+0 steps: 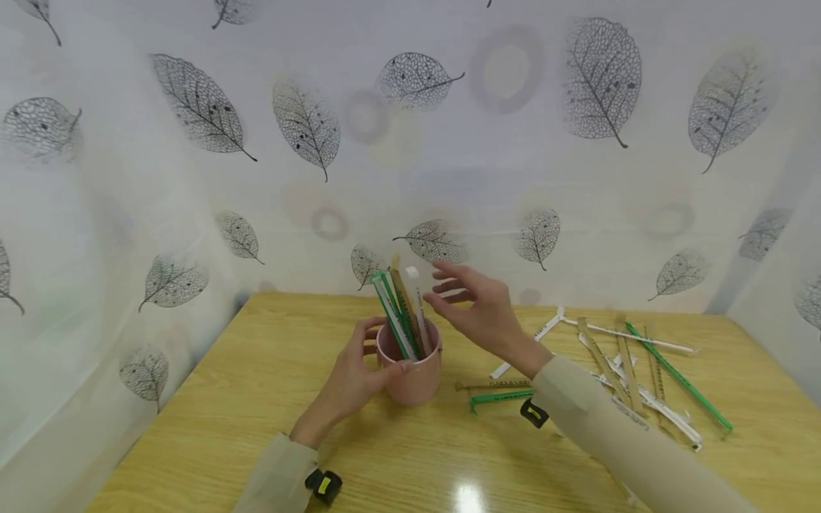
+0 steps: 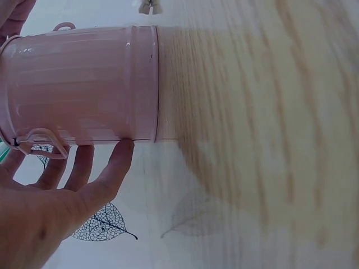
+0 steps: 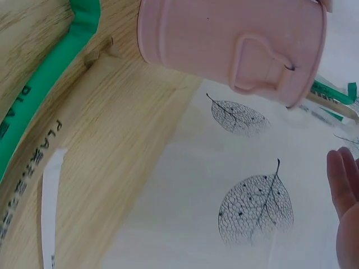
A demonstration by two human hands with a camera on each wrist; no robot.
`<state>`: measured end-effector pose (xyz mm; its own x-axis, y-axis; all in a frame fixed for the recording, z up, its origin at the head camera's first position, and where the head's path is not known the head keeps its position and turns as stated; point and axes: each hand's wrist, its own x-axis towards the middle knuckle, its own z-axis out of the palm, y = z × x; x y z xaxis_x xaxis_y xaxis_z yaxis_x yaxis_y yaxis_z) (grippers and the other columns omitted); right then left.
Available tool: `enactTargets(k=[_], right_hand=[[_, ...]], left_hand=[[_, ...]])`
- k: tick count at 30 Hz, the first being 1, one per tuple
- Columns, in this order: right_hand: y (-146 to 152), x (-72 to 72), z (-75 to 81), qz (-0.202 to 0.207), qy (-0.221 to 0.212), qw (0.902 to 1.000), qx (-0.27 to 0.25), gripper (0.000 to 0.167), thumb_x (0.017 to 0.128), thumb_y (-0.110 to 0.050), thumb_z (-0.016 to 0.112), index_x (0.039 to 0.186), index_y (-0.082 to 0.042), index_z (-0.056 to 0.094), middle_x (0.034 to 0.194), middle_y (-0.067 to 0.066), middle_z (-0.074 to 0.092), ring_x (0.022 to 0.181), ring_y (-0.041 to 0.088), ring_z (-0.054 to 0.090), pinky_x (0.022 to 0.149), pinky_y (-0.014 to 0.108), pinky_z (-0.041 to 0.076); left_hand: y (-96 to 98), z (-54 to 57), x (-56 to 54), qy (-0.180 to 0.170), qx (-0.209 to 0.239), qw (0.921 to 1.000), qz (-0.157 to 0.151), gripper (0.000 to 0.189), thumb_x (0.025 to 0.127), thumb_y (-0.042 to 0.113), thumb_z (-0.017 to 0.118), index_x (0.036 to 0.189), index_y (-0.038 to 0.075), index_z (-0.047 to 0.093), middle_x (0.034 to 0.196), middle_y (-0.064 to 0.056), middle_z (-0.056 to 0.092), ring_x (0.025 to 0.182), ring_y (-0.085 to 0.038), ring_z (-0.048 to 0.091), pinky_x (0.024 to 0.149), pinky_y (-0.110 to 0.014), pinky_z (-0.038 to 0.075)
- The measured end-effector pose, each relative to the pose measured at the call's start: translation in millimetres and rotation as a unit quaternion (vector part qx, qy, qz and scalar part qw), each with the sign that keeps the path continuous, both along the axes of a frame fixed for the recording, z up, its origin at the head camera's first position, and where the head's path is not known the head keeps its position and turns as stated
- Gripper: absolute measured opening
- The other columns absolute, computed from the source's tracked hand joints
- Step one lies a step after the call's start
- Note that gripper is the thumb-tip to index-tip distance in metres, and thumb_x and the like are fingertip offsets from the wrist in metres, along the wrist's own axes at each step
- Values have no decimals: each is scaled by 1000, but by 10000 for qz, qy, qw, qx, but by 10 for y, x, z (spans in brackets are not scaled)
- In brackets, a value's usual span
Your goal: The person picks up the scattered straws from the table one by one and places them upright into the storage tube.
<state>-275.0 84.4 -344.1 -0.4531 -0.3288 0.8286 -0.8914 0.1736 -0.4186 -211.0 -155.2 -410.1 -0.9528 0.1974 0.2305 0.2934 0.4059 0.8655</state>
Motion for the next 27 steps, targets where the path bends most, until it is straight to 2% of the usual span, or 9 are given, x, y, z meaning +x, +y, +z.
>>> enactTargets(k=[2, 5, 8, 10, 14, 16, 22, 27], right_hand=[[83, 14, 20, -121, 71, 9999, 16, 48, 82, 8, 79, 127, 2, 65, 114, 19, 73, 90, 30, 76, 72, 33, 64], [247, 28, 55, -171, 183, 9995, 210, 38, 82, 11, 77, 117, 0, 70, 109, 15, 74, 88, 23, 75, 71, 27, 63], [434, 45, 48, -68, 307, 9963, 803, 28, 81, 12, 76, 104, -4, 74, 96, 8, 76, 78, 14, 72, 65, 19, 59], [544, 81, 9, 137, 354, 9900, 1360, 26, 80, 12, 76, 98, -8, 74, 90, 4, 75, 73, 9, 69, 61, 14, 55], [705, 189, -151, 563, 242, 9666, 2487, 23, 82, 8, 76, 96, -10, 74, 88, 2, 74, 70, 4, 65, 58, 11, 51], [762, 259, -237, 687, -77, 9525, 2965, 20, 85, 7, 74, 97, -9, 74, 89, 3, 74, 72, 4, 65, 59, 13, 52], [831, 416, -391, 314, -1106, 9062, 4069, 16, 94, 0, 69, 103, -10, 77, 99, 2, 78, 88, 9, 72, 72, 23, 59], [783, 464, -474, 137, -1342, 8807, 4541, 13, 94, -9, 72, 104, -14, 78, 99, -4, 78, 86, 7, 68, 75, 24, 58]], left_hand=[[2, 2, 4, -9, -2, 10000, 5, 72, 88, 35, 79, 147, 26, 38, 139, -10, 57, 124, -31, 57, 104, -51, 50], [5, 5, 12, -19, -49, 10000, 31, 72, 88, 35, 79, 147, 26, 38, 138, -10, 56, 123, -30, 58, 103, -50, 51], [8, 16, 22, -41, -96, 9999, 86, 72, 88, 36, 79, 147, 27, 38, 139, -9, 56, 123, -30, 59, 103, -48, 52], [7, 21, 25, -54, -118, 9999, 101, 72, 88, 37, 79, 147, 27, 38, 140, -9, 56, 123, -29, 58, 103, -48, 52], [4, 28, 25, -64, -121, 9999, 95, 73, 88, 37, 79, 147, 27, 38, 140, -9, 56, 124, -29, 58, 104, -48, 52], [0, 24, 23, -40, -118, 9999, 80, 73, 88, 37, 78, 147, 26, 38, 140, -10, 56, 124, -30, 58, 103, -49, 52], [0, 18, 16, -32, -115, 9999, 60, 73, 88, 38, 78, 147, 27, 38, 140, -10, 56, 124, -30, 58, 104, -49, 51], [10, 14, 12, -44, -104, 9999, 60, 73, 88, 37, 79, 147, 27, 38, 140, -9, 56, 125, -30, 57, 105, -48, 50]])
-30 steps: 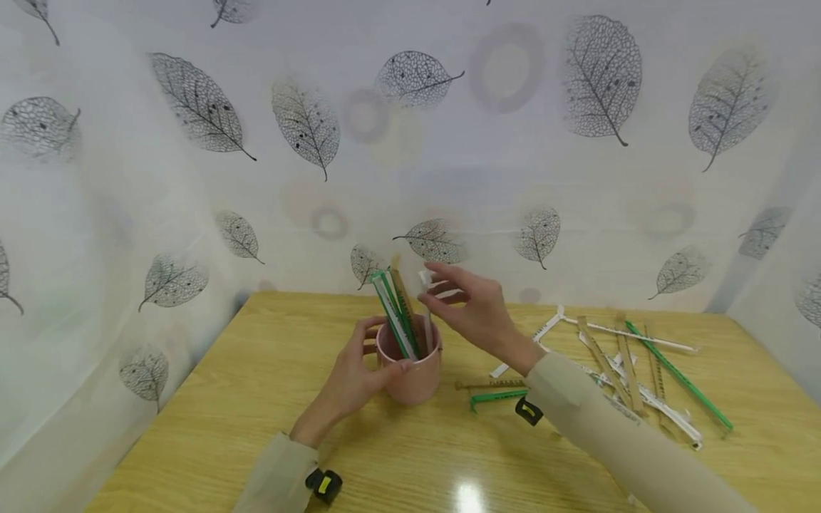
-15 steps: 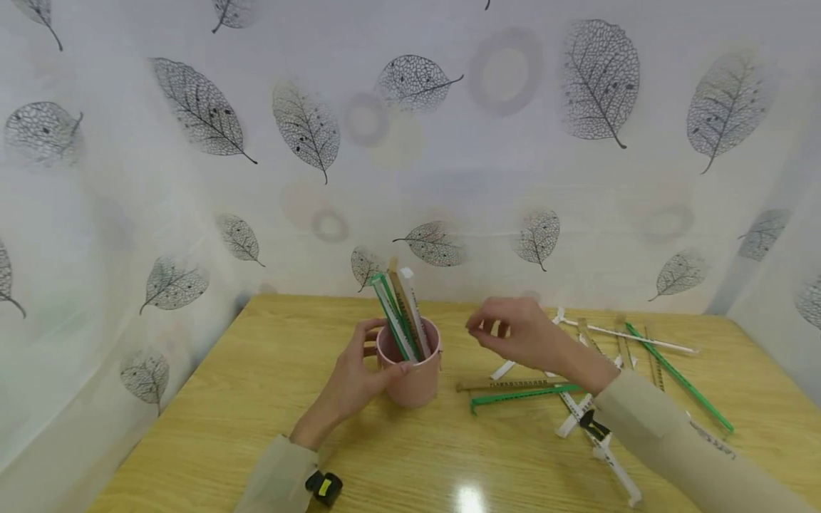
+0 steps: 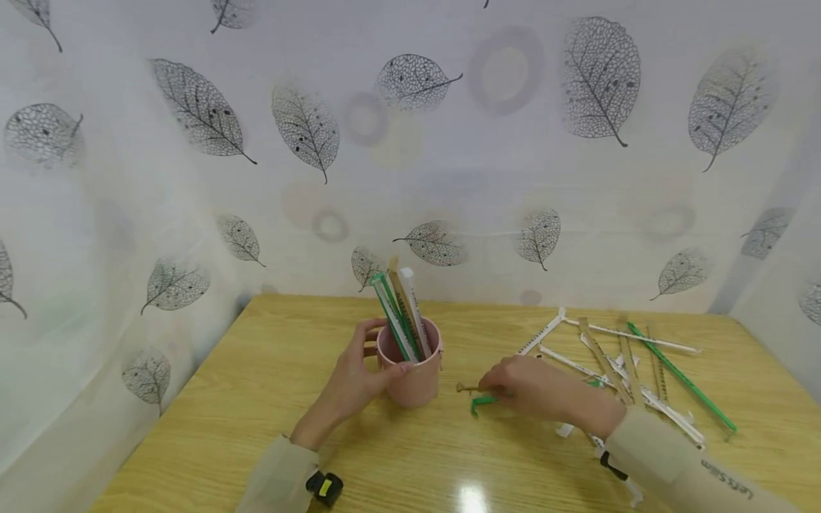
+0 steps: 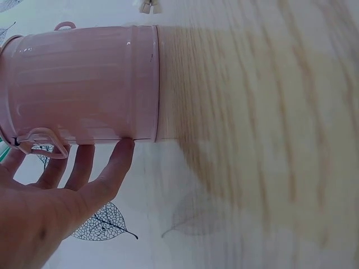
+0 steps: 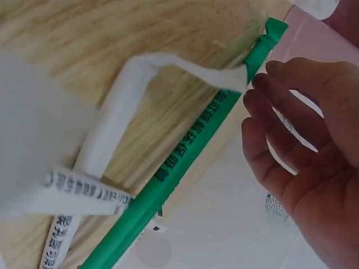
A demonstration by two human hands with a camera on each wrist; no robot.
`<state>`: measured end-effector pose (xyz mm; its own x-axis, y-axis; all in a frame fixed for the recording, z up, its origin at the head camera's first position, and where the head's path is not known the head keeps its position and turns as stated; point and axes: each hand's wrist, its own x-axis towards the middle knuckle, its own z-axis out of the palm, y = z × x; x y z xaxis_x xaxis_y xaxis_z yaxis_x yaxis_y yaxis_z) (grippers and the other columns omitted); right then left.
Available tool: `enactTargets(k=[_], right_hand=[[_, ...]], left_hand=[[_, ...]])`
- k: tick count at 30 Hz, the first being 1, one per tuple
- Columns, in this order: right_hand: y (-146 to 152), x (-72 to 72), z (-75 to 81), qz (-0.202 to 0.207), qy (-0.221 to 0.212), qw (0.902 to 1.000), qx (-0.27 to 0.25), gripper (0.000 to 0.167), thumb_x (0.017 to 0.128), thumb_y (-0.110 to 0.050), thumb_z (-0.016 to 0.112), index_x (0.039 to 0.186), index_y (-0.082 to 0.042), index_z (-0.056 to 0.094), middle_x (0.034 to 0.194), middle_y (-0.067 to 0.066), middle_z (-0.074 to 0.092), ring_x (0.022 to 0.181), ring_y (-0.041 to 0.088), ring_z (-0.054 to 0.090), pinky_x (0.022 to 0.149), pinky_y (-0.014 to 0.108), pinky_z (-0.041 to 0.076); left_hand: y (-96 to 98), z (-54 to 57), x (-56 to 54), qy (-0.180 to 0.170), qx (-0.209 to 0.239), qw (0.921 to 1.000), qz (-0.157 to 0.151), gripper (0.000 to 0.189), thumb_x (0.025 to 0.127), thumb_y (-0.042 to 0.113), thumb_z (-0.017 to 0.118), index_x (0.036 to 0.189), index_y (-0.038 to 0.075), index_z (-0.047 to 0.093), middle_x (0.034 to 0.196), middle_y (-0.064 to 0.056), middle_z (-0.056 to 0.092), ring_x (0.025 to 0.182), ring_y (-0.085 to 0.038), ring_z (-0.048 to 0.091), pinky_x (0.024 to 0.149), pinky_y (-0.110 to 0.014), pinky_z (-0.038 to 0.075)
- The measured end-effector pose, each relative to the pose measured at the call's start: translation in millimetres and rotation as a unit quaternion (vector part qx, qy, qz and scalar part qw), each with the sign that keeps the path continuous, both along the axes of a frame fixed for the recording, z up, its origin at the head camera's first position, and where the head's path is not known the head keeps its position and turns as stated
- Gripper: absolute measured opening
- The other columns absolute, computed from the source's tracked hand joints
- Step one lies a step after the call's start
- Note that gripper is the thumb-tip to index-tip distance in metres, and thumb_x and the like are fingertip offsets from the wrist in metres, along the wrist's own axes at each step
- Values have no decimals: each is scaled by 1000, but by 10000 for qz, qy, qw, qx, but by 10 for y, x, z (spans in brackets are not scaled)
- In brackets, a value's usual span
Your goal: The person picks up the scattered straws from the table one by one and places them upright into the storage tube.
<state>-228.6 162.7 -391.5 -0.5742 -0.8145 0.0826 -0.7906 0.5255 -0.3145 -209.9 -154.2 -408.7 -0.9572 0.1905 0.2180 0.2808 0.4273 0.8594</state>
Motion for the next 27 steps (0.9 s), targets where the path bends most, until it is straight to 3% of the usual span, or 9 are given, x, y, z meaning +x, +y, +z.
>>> enactTargets(k=[5, 11, 14, 16, 18, 21, 24, 27], right_hand=[[-54, 33, -58, -75, 50, 9992, 399, 20, 91, -8, 74, 110, -13, 77, 105, -1, 78, 90, 11, 69, 76, 26, 59], [-78, 59, -83, -64, 145, 9992, 377, 24, 89, -5, 75, 112, -12, 77, 107, 1, 77, 94, 14, 71, 78, 27, 60], [-68, 72, -84, -21, 340, 9988, 346, 28, 90, -6, 75, 117, -12, 75, 103, 1, 76, 89, 11, 69, 74, 24, 59], [-55, 79, -76, 88, 674, 9973, 288, 35, 90, 0, 73, 123, -14, 73, 96, -1, 73, 78, 6, 63, 66, 20, 54], [-39, 78, -56, 260, 1192, 9924, 157, 46, 86, 6, 72, 128, -15, 71, 88, -3, 69, 71, 1, 53, 61, 15, 48], [-13, 63, 8, 517, 2063, 9770, -132, 57, 79, 10, 73, 130, -16, 69, 83, -5, 65, 66, 0, 44, 56, 12, 42], [11, 34, 102, 711, 2614, 9611, -536, 56, 76, 8, 79, 127, -13, 70, 88, -3, 67, 69, 2, 52, 58, 11, 45], [33, -6, 189, 816, 2822, 9510, -967, 47, 76, 10, 77, 119, -9, 72, 93, 0, 69, 71, 3, 57, 58, 11, 45]], left_hand=[[-6, -6, 3, 14, 83, 10000, -44, 73, 87, 36, 79, 147, 28, 38, 138, -10, 57, 122, -29, 58, 103, -48, 51], [-13, -13, 1, 30, 145, 9999, -75, 72, 88, 36, 79, 147, 27, 39, 138, -9, 57, 124, -29, 57, 104, -49, 49], [-6, -8, 3, 30, 133, 9999, -67, 72, 88, 35, 79, 147, 27, 39, 138, -9, 57, 124, -28, 57, 104, -49, 50], [2, 2, 10, 11, 122, 9999, -40, 72, 87, 35, 79, 147, 28, 39, 138, -9, 57, 123, -29, 57, 104, -49, 50], [5, 6, 10, -2, 106, 9999, -18, 73, 87, 35, 79, 147, 28, 39, 138, -9, 56, 123, -29, 57, 104, -49, 50], [9, 16, 17, -27, 108, 9999, 18, 73, 87, 34, 80, 147, 28, 39, 139, -9, 56, 122, -29, 58, 104, -50, 51], [10, 19, 18, -35, 112, 9999, 21, 73, 87, 33, 80, 147, 28, 39, 138, -9, 56, 122, -30, 58, 103, -50, 52], [10, 14, 18, -31, 115, 9999, 25, 72, 87, 32, 80, 147, 27, 39, 138, -9, 56, 121, -30, 59, 102, -49, 52]])
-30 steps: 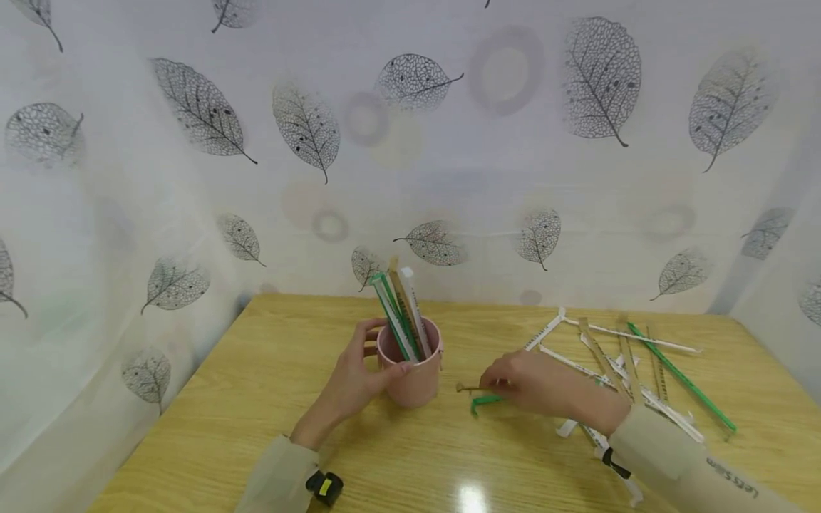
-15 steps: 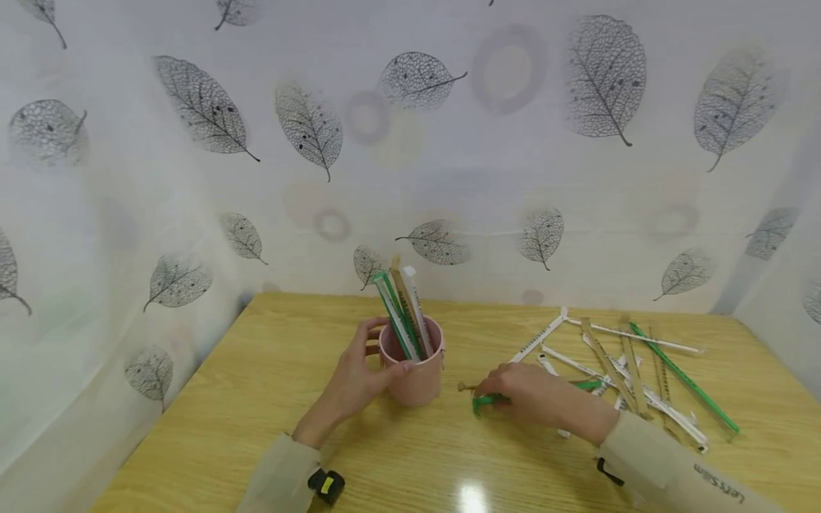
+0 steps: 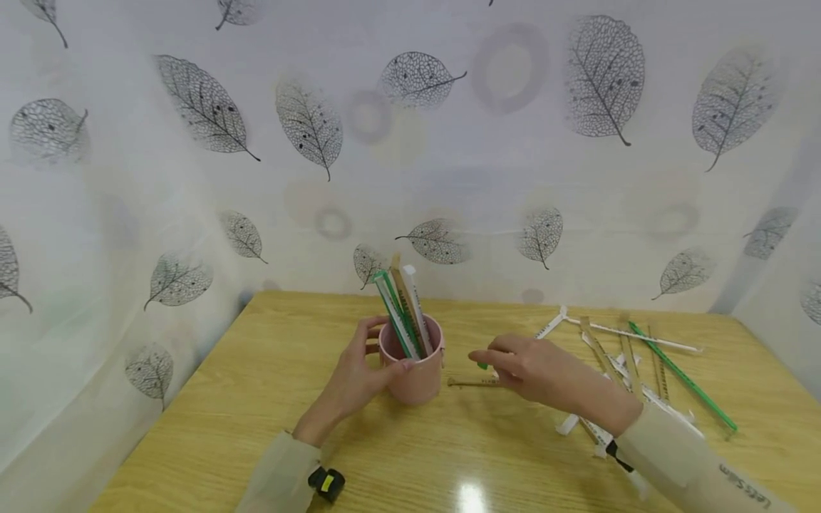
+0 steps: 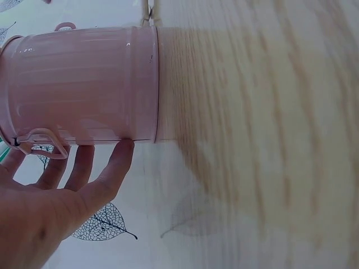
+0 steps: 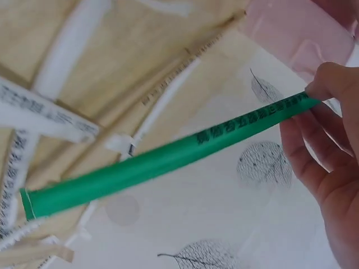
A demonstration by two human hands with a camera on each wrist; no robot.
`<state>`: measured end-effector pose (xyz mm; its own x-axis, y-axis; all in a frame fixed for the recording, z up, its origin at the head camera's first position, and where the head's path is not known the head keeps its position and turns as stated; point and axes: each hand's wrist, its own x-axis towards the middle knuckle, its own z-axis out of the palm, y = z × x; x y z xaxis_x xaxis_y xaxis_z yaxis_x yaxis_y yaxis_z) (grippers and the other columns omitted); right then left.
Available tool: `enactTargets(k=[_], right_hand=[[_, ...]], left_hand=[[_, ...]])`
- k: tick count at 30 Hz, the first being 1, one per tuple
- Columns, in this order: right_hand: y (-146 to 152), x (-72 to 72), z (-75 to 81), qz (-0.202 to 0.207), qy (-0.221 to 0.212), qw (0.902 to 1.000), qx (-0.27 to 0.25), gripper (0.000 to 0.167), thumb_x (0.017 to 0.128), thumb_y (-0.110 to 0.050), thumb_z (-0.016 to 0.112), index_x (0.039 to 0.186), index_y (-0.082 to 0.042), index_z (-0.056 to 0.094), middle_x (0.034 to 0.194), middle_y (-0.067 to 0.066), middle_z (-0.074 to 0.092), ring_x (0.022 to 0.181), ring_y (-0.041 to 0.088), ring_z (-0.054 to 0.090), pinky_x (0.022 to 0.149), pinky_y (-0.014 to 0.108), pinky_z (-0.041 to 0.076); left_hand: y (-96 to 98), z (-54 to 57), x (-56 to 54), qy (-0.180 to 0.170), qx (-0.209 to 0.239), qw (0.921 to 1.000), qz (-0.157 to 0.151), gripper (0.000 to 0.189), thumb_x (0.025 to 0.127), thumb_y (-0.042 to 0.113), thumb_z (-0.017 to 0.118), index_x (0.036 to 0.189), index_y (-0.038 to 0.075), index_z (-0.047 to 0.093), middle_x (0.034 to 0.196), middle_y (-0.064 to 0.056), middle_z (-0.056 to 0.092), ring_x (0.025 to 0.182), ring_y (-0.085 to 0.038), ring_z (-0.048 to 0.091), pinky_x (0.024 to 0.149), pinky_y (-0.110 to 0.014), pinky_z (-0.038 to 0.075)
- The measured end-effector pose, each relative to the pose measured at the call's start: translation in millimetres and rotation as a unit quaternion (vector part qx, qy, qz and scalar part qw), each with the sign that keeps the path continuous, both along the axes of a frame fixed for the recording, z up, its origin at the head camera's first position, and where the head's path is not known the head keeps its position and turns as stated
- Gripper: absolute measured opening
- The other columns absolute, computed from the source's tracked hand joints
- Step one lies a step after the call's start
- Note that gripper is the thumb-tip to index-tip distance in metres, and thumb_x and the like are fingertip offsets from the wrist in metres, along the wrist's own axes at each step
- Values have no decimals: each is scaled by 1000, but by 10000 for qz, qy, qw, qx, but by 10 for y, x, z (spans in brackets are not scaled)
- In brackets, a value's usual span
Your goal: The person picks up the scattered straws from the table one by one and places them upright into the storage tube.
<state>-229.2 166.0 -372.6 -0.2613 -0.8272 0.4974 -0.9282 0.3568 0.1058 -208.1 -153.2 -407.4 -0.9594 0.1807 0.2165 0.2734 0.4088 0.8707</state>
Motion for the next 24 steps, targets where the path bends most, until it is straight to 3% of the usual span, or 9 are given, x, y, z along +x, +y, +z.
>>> enactTargets(k=[4, 7, 9, 12, 17, 24], right_hand=[[46, -43, 141, 158, 182, 9981, -560, 20, 97, -3, 62, 115, -4, 71, 98, 4, 70, 71, 5, 61, 59, 11, 46], [70, -73, 284, 269, 246, 9947, -956, 31, 107, -18, 45, 115, -2, 69, 100, 6, 71, 74, 9, 64, 61, 13, 50], [82, -99, 390, 303, 164, 9924, -1185, 33, 108, -21, 43, 116, -2, 68, 100, 5, 71, 75, 9, 66, 62, 14, 52], [86, -162, 542, 263, 78, 9879, -1528, 20, 99, -8, 61, 116, -2, 68, 98, 5, 72, 75, 11, 68, 64, 16, 55], [45, -257, 745, 51, -81, 9770, -2131, 44, 73, 16, 75, 114, 1, 69, 96, 8, 73, 72, 14, 71, 66, 15, 57], [-120, -293, 948, 78, -329, 9563, -2905, 41, 74, 18, 74, 112, 3, 71, 100, 13, 76, 80, 19, 73, 68, 16, 59]], left_hand=[[0, 0, 2, -6, -7, 10000, 25, 72, 87, 32, 80, 147, 27, 39, 138, -9, 57, 121, -29, 59, 102, -49, 52], [-1, 2, 3, -20, -9, 10000, 37, 72, 87, 32, 80, 147, 27, 39, 138, -9, 57, 121, -29, 59, 102, -48, 52], [-3, 1, 6, -23, -26, 10000, 56, 72, 87, 33, 80, 147, 27, 39, 138, -9, 56, 121, -29, 58, 103, -49, 51], [-9, -3, 5, -38, -40, 10000, 72, 73, 87, 33, 80, 147, 26, 39, 138, -10, 56, 123, -29, 58, 104, -49, 51], [-11, -1, 4, -96, -45, 9999, 95, 73, 87, 34, 80, 147, 28, 38, 140, -8, 55, 125, -29, 56, 106, -49, 49], [-1, -3, 4, -97, -38, 9999, 82, 74, 87, 35, 80, 148, 28, 38, 139, -8, 56, 124, -29, 57, 105, -49, 50]])
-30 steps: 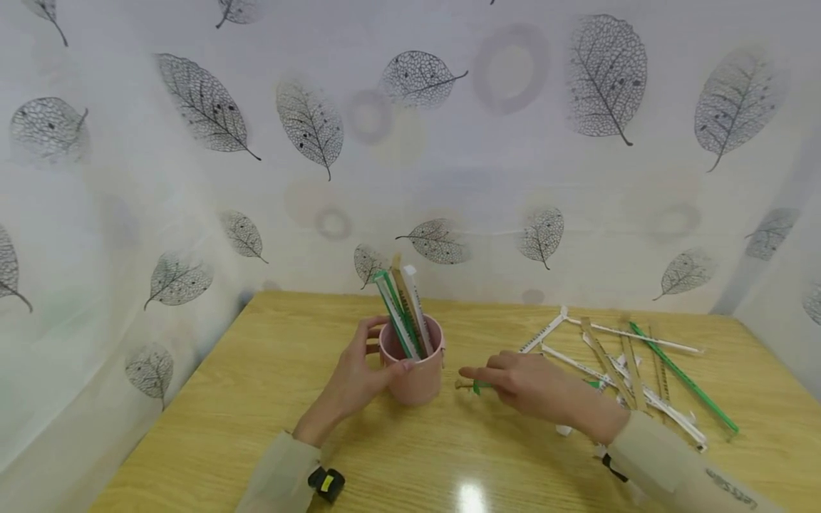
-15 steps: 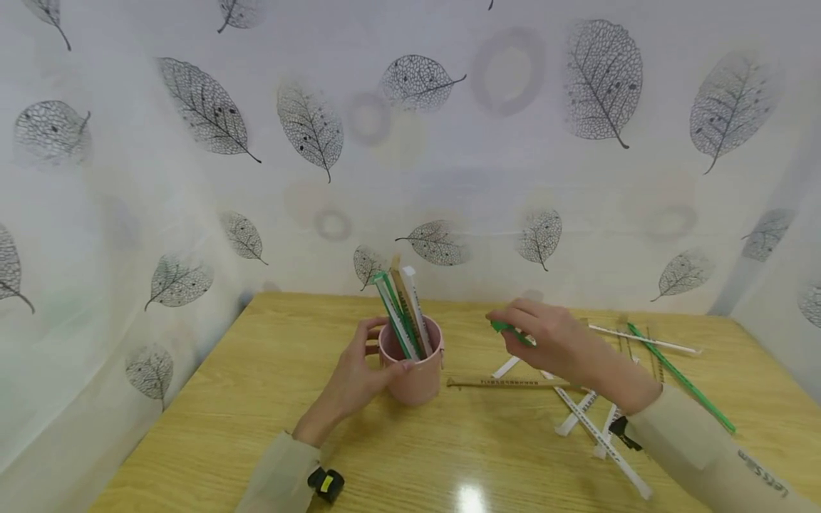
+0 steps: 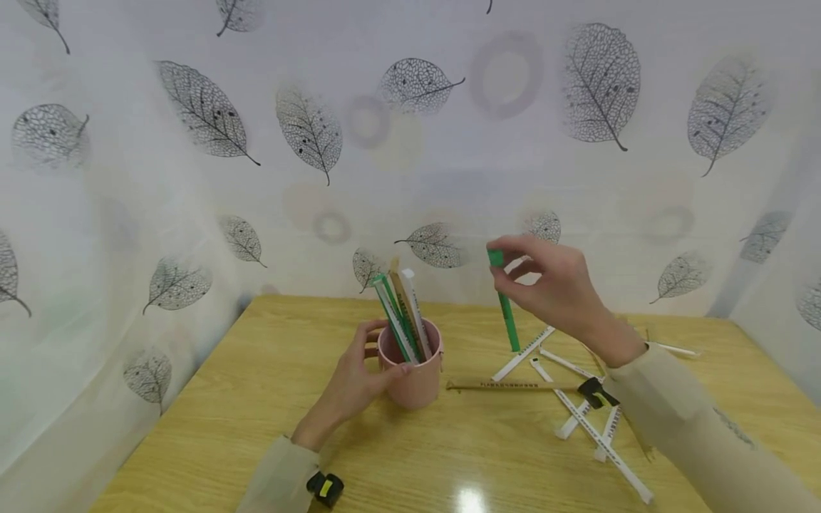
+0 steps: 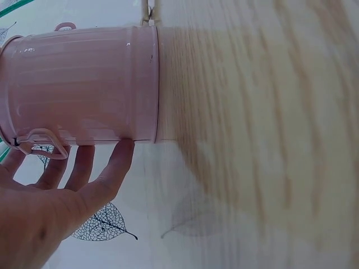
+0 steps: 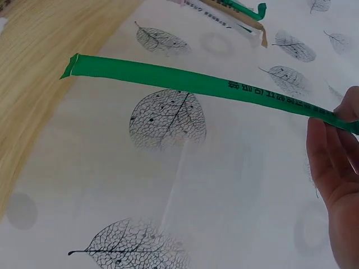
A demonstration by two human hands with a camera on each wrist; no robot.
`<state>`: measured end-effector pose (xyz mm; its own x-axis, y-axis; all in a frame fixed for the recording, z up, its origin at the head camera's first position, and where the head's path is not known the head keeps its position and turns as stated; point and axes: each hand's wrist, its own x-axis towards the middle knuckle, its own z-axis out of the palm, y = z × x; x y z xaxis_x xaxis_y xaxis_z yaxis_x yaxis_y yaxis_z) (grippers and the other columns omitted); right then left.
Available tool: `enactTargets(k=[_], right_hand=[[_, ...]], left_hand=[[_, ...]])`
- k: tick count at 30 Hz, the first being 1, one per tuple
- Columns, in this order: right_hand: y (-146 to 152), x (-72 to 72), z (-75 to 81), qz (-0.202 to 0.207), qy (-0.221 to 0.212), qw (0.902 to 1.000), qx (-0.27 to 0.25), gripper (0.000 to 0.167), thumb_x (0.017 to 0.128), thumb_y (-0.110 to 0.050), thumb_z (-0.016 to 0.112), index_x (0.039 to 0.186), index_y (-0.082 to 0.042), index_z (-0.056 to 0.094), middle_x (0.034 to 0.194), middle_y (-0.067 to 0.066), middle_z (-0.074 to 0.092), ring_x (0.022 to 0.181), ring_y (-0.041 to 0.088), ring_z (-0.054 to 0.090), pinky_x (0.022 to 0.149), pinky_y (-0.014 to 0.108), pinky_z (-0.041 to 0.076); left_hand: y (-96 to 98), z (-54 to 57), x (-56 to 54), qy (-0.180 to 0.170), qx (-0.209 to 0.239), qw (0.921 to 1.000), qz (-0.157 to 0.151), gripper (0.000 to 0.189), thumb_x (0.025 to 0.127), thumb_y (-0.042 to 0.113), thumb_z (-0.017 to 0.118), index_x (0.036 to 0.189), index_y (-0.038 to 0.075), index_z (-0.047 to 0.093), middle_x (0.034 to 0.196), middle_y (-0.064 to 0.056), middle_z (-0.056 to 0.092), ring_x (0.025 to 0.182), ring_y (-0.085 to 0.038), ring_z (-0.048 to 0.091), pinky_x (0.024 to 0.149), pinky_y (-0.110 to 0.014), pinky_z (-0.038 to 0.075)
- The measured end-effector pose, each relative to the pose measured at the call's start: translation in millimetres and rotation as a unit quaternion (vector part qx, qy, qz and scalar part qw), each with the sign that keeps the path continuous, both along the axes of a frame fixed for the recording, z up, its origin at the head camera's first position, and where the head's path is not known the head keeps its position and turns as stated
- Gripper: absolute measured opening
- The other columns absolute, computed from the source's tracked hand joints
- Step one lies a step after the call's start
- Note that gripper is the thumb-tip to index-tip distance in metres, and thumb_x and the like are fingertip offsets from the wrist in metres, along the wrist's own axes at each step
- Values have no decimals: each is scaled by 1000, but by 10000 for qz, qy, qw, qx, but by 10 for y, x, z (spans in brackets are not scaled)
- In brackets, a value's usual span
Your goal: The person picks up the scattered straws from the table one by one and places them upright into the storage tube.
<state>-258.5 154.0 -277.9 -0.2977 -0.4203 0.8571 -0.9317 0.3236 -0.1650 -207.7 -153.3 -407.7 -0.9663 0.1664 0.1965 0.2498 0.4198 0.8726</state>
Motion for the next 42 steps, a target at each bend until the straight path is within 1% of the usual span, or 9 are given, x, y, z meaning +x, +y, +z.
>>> enactTargets(k=[3, 8, 10, 15, 17, 24, 31, 36, 42], right_hand=[[-94, -5, 62, 140, -108, 9995, -254, 39, 76, 18, 73, 112, 4, 71, 101, 14, 75, 83, 16, 73, 69, 16, 59], [-257, -39, 135, 439, -454, 9958, -662, 36, 78, 17, 72, 112, 7, 69, 101, 17, 74, 87, 3, 71, 69, 19, 61], [-326, -50, 156, 585, -550, 9929, -879, 35, 78, 18, 72, 112, 9, 68, 100, 20, 73, 88, 1, 70, 69, 21, 61], [-512, -69, 183, 1026, -585, 9830, -1406, 34, 77, 21, 71, 111, 14, 65, 98, 26, 70, 89, 4, 71, 68, 25, 62], [-582, -71, 178, 1151, -574, 9805, -1485, 34, 77, 22, 71, 110, 15, 65, 98, 27, 70, 89, 5, 72, 68, 26, 63], [-740, -78, 67, 1202, -592, 9824, -1302, 33, 79, 20, 72, 111, 12, 66, 103, 25, 72, 91, 8, 72, 69, 27, 63], [-805, -90, -83, 1226, -641, 9833, -1179, 33, 79, 21, 72, 109, 9, 67, 101, 23, 72, 88, 19, 74, 69, 28, 63], [-818, -94, -211, 1098, -580, 9870, -1019, 33, 79, 20, 73, 109, 7, 67, 104, 21, 72, 86, 30, 75, 69, 25, 63], [-793, -128, -381, 848, -645, 9908, -833, 32, 80, 17, 75, 109, 5, 68, 104, 20, 73, 85, 30, 75, 68, 23, 62]], left_hand=[[4, 11, 8, 0, 33, 10000, -12, 74, 87, 35, 80, 148, 28, 38, 139, -8, 56, 123, -28, 57, 104, -49, 51], [4, 16, 9, 7, 29, 10000, -18, 73, 87, 36, 80, 147, 28, 39, 139, -8, 56, 123, -28, 57, 105, -50, 50], [2, 14, 4, 10, 18, 10000, -20, 73, 88, 36, 79, 148, 28, 39, 140, -8, 56, 124, -28, 57, 106, -50, 50], [-7, 2, -13, 21, -7, 10000, -29, 74, 88, 36, 79, 149, 27, 38, 141, -8, 55, 126, -29, 56, 107, -52, 49], [-9, 1, -21, 16, -2, 10000, -38, 74, 88, 35, 79, 149, 27, 38, 142, -9, 54, 127, -29, 56, 108, -52, 49], [-17, -6, -33, -27, 10, 10000, -30, 74, 88, 36, 78, 149, 27, 38, 142, -10, 54, 128, -31, 56, 108, -55, 49], [-15, 7, -33, 60, 17, 10000, -73, 74, 88, 36, 79, 149, 27, 38, 141, -9, 55, 127, -31, 56, 107, -54, 49], [-20, -4, -43, 154, 38, 9997, -185, 72, 89, 36, 77, 149, 25, 37, 140, -9, 56, 128, -31, 55, 107, -52, 48], [-22, -27, -52, 156, 59, 9997, -192, 72, 89, 36, 78, 148, 26, 38, 140, -9, 56, 127, -31, 55, 107, -52, 48]])
